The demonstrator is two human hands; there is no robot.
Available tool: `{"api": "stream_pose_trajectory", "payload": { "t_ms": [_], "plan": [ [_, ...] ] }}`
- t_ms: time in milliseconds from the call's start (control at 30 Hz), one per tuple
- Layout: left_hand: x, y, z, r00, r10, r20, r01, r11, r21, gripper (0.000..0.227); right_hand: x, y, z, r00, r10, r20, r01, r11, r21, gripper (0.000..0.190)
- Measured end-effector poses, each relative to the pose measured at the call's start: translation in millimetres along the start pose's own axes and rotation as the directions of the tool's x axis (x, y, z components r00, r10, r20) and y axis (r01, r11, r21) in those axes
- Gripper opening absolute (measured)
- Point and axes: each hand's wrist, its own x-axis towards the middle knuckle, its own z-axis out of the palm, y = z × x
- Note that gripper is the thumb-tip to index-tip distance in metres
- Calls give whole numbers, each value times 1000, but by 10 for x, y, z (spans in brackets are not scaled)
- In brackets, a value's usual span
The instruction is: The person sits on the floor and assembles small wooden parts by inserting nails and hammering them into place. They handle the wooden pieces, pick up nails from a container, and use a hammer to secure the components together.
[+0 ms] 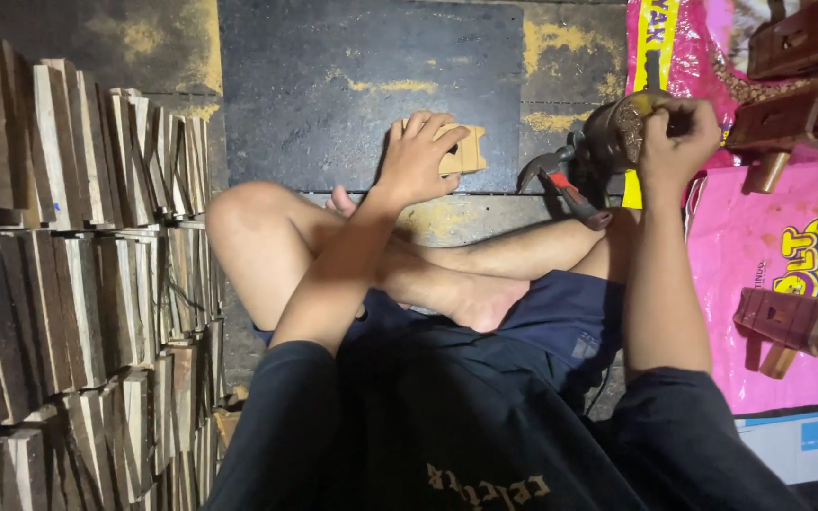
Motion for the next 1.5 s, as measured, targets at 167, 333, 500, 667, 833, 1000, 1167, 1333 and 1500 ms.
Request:
{"api": "stream_pose_trajectory", "payload": {
  "t_ms": [167, 333, 500, 667, 833, 1000, 1167, 1333, 1500],
  "plan": [
    [6, -115, 170, 1000, 2, 25, -2, 1000, -12, 68, -77, -727, 149, 999, -48, 11, 45, 978, 205, 15],
    [26, -147, 231, 999, -2, 33, 3, 999, -32, 70, -306, -982, 437, 995, -75, 61, 57, 966, 252, 6],
    [15, -125, 204, 1000, 12, -10, -12, 1000, -28, 67, -595, -1150, 622, 985, 19, 172, -58, 972, 226, 15],
    [22, -135, 228, 1000, 16, -22, -16, 1000, -25, 69, -599, -1287, 771, 971, -71, 230, 22, 978, 209, 20],
    [13, -116, 186, 1000, 11, -18, -11, 1000, -27, 70, -609, -1324, 932, 943, -117, 311, 55, 978, 202, 25],
    [10, -99, 144, 1000, -5, 25, 6, 999, -35, 69, -599, -1231, 1053, 848, -159, 506, 186, 982, -4, 49],
    [18, -67, 131, 1000, 4, -4, -4, 1000, -2, 70, -542, -1407, 1114, 810, -215, 546, 339, 931, -136, 48],
    [13, -41, 97, 999, 15, -30, -14, 999, 39, 72, -518, -1491, 1130, 766, -249, 593, 449, 867, -215, 49],
    [8, -26, 89, 998, 26, -48, -24, 999, 36, 69, -513, -1492, 1163, 718, -304, 626, 554, 793, -251, 41]
  ]
}}
